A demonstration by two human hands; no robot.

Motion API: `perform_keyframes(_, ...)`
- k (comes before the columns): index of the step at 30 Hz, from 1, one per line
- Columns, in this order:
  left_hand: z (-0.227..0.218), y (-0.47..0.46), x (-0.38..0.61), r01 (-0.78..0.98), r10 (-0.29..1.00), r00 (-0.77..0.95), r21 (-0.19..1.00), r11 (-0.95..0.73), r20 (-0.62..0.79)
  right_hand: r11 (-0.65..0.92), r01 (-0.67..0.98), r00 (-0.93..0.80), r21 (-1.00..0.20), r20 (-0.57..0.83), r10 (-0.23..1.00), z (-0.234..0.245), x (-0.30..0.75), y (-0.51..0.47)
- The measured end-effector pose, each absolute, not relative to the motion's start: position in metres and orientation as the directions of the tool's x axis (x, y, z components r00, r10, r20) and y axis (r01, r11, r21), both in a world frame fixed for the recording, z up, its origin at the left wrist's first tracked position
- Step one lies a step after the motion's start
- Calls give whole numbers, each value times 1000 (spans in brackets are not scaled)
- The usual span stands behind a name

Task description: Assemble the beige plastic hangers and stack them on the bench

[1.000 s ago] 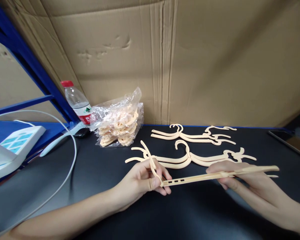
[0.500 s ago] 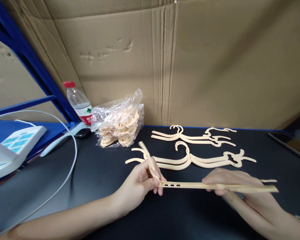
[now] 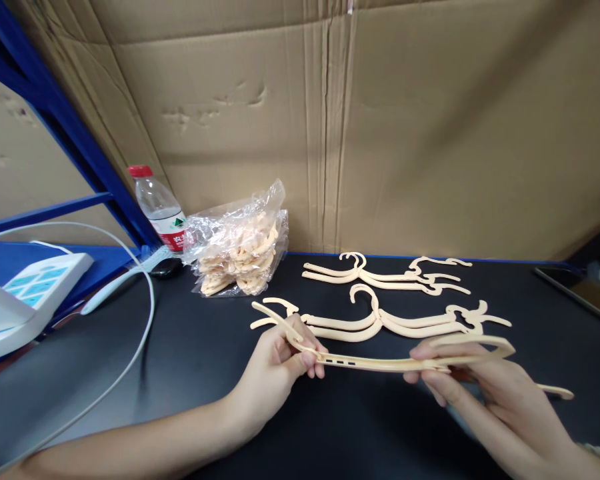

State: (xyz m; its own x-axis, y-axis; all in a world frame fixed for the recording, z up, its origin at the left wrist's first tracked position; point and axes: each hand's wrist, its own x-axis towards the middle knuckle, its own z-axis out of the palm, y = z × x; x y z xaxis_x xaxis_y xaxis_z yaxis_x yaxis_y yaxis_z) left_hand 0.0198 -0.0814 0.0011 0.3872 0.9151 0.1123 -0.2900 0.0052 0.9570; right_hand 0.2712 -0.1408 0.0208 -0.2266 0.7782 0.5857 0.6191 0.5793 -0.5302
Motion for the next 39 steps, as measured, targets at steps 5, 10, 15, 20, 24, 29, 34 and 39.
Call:
perform_keyframes(5, 2, -81, 17, -294, 914, 401, 953, 75, 52, 462, 479, -127, -746, 462, 878, 17, 270, -136)
perform_keyframes(10, 6, -87, 20, -288, 924, 373, 936, 202, -85, 299, 337, 31, -893, 329, 944, 14, 273, -123)
perform_keyframes(15, 13, -105, 24, -214, 818, 467, 854, 474, -336, 240, 304, 118, -922, 286, 951, 11, 280, -107)
perform_keyframes(20, 12, -116, 23, -92, 659, 611, 789, 608, -437, 200, 364, 128, -910, 262, 957, 5, 288, -97)
perform_keyframes(24, -4, -111, 21, -114, 632, 684, 802, 586, -364, 193, 338, 127, -921, 248, 960, 2, 289, -96)
perform_keyframes(29, 2, -115, 20, -23, 590, 739, 862, 506, -326, 213, 349, 128, -913, 271, 954, 0, 288, -93)
perform_keyframes(34, 31, -121, 16, 261, 587, 805, 939, -224, -84, 222, 428, 125, -876, 301, 946, -4, 285, -93)
perform_keyframes(39, 28, -113, 14, 395, 486, 872, 506, -767, 56, 258, 522, 75, -813, 345, 936, -11, 275, -95)
